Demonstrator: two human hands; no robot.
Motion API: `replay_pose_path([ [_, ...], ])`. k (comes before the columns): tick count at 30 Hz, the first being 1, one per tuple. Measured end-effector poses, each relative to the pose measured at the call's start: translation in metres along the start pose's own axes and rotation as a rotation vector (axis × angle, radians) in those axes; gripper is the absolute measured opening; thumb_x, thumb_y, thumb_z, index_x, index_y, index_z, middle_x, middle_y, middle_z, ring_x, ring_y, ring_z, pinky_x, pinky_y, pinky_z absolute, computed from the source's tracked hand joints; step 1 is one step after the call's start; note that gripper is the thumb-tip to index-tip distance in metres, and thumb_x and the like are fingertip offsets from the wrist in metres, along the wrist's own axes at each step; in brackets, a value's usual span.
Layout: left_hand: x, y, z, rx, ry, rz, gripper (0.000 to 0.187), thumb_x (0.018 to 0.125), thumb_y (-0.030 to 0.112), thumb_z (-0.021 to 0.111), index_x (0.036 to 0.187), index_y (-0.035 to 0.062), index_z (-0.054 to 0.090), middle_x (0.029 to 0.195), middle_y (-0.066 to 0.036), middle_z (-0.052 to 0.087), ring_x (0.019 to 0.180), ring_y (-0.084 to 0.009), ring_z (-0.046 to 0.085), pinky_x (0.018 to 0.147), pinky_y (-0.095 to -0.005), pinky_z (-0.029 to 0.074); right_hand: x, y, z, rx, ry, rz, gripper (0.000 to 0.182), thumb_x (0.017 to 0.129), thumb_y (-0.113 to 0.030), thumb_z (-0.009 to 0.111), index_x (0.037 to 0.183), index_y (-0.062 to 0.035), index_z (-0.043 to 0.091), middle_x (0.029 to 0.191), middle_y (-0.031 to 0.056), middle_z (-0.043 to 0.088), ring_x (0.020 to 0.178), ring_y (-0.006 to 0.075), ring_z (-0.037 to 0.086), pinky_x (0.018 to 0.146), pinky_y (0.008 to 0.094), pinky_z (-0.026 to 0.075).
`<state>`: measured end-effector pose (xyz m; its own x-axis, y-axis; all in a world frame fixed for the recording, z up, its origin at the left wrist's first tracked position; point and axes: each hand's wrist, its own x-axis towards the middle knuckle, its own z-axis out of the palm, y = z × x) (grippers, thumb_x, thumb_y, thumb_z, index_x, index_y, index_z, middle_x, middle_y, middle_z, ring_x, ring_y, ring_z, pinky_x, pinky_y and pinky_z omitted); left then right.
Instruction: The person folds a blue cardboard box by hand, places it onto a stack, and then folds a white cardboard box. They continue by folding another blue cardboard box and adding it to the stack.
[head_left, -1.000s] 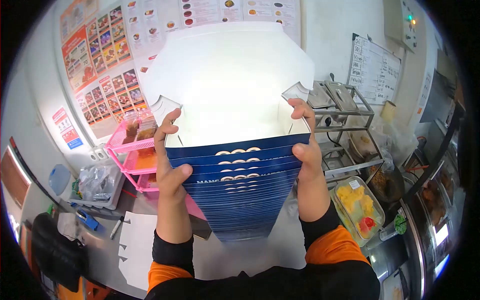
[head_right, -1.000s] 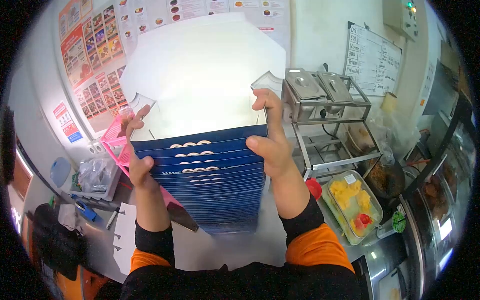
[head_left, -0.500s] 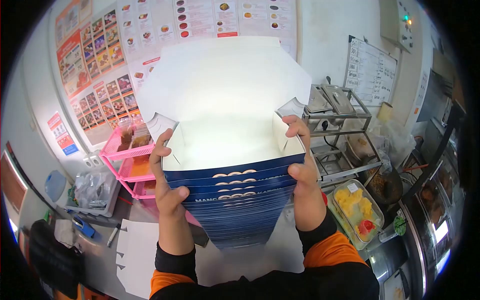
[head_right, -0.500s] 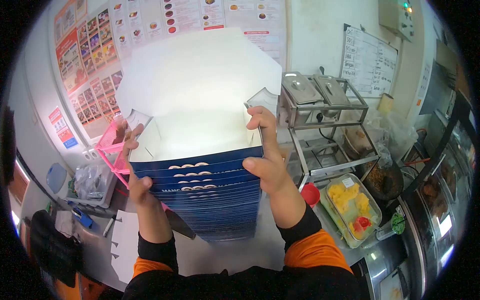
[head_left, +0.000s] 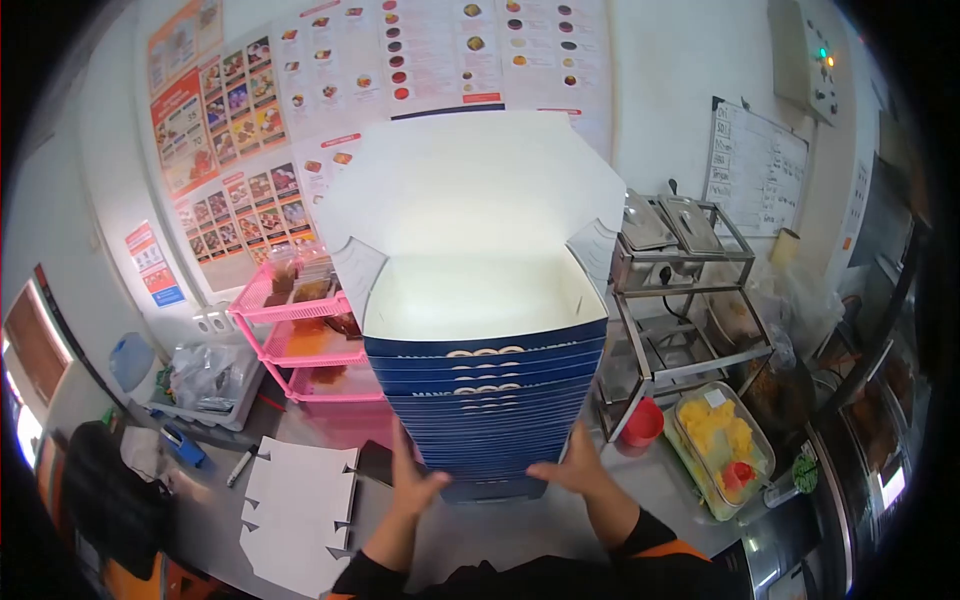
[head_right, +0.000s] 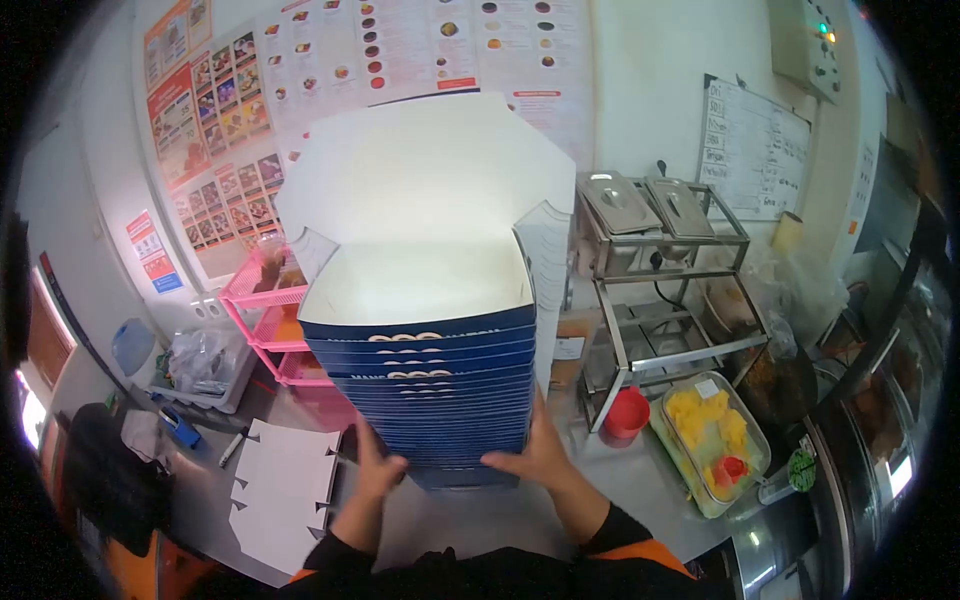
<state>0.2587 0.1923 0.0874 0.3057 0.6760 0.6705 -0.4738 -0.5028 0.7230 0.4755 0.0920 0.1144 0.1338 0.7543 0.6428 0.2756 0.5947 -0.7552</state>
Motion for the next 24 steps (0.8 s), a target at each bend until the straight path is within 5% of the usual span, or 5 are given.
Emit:
replay_pose_path([
  [6, 0.003, -0.036, -0.002, 0.266, -0.036, -0.134, 0.101, 0.043, 0.016, 0.088, 0.123, -0.0018, 0.03, 0.112, -0.012, 0.05, 0.104, -0.023, 0.05, 0.09, -0.0333, 0.039, 0.002, 0.055, -0.002, -0.008, 0.012, 0.156, 0.098, 0.057, -0.028, 0.079, 0.132, -0.0006, 0.022, 0.124, 0.0174, 0.037, 0.118, 0.03, 0.034, 0.098, 0.0412, 0.028],
  [13, 0.024, -0.026, -0.001, 0.472, -0.074, -0.089, 0.104, 0.045, 0.013, 0.085, 0.129, -0.0008, 0.026, 0.117, -0.014, 0.049, 0.109, -0.0242, 0.048, 0.093, -0.0344, 0.037, 0.015, 0.071, -0.01, -0.166, 0.015, 0.025, 0.1, 0.057, -0.027, 0.079, 0.133, -0.0006, 0.021, 0.127, 0.0181, 0.035, 0.119, 0.0294, 0.034, 0.099, 0.0388, 0.028],
  [18, 0.004, -0.018, -0.01, 0.776, -0.091, -0.06, 0.103, 0.051, 0.025, 0.083, 0.131, 0.0004, 0.024, 0.126, -0.021, 0.039, 0.119, -0.0318, 0.038, 0.099, -0.0395, 0.03, 0.007, 0.057, 0.0, 0.066, 0.023, 0.141, 0.099, 0.062, -0.026, 0.077, 0.135, 0.0008, 0.016, 0.134, 0.02, 0.028, 0.124, 0.0302, 0.03, 0.1, 0.0382, 0.026],
  [19, -0.011, -0.02, -0.02, 0.913, -0.07, -0.035, 0.103, 0.053, 0.03, 0.082, 0.132, 0.001, 0.023, 0.129, -0.023, 0.036, 0.121, -0.0337, 0.035, 0.1, -0.0411, 0.028, -0.003, 0.064, -0.002, -0.115, 0.069, 0.105, 0.099, 0.064, -0.025, 0.076, 0.136, 0.0006, 0.013, 0.136, 0.02, 0.026, 0.125, 0.03, 0.029, 0.101, 0.0379, 0.025],
  [24, -0.097, 0.009, -0.09, 1.451, 0.073, -0.549, 0.087, 0.063, 0.045, 0.072, 0.132, 0.012, 0.031, 0.138, -0.016, 0.025, 0.128, -0.0388, 0.018, 0.1, -0.0544, 0.022, -0.08, 0.055, 0.013, -0.215, 0.21, 0.324, 0.095, 0.068, -0.021, 0.072, 0.137, -0.0009, 0.01, 0.14, 0.0184, 0.022, 0.127, 0.0299, 0.026, 0.103, 0.0391, 0.023],
])
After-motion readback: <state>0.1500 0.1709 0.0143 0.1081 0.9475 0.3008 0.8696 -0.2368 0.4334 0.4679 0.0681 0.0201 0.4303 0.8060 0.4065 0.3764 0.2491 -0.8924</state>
